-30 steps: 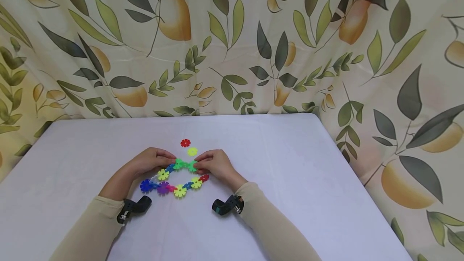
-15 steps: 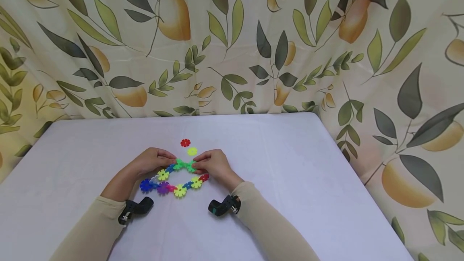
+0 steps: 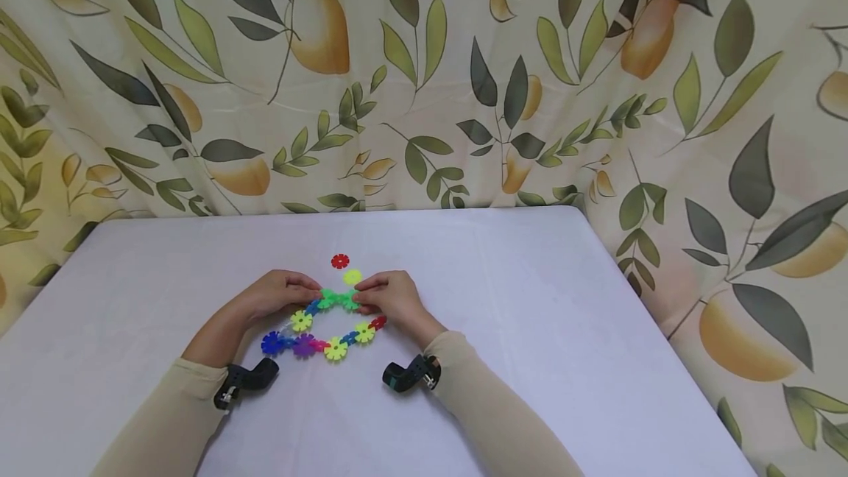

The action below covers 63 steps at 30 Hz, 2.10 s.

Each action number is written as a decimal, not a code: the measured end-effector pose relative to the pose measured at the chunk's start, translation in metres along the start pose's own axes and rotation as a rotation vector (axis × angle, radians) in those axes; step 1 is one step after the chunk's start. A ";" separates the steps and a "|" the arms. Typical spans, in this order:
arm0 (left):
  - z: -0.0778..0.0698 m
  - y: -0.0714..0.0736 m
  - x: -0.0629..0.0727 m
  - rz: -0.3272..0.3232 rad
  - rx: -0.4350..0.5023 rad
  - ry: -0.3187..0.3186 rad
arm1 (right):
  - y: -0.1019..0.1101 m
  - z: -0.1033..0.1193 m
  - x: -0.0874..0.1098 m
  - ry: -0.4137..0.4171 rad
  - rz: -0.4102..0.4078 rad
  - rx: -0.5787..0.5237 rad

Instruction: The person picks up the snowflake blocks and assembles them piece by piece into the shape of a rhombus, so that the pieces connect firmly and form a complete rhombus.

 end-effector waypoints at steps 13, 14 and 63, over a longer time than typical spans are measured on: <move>-0.001 -0.009 0.002 0.167 0.148 -0.025 | 0.007 0.000 -0.005 -0.028 0.035 0.007; -0.001 -0.009 0.002 0.160 0.152 -0.027 | 0.007 0.000 -0.005 -0.025 0.034 0.002; -0.009 -0.015 0.001 0.069 0.041 -0.115 | -0.006 0.007 -0.020 0.097 0.238 0.164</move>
Point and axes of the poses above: each hand's wrist, its own x-axis away from the middle knuckle, its own y-axis out of the back of the hand, z = x × y, the point moved 5 cm from there along -x, towards the middle knuckle, and after that the axes turned 12 degrees about z, right-handed, at the moved point
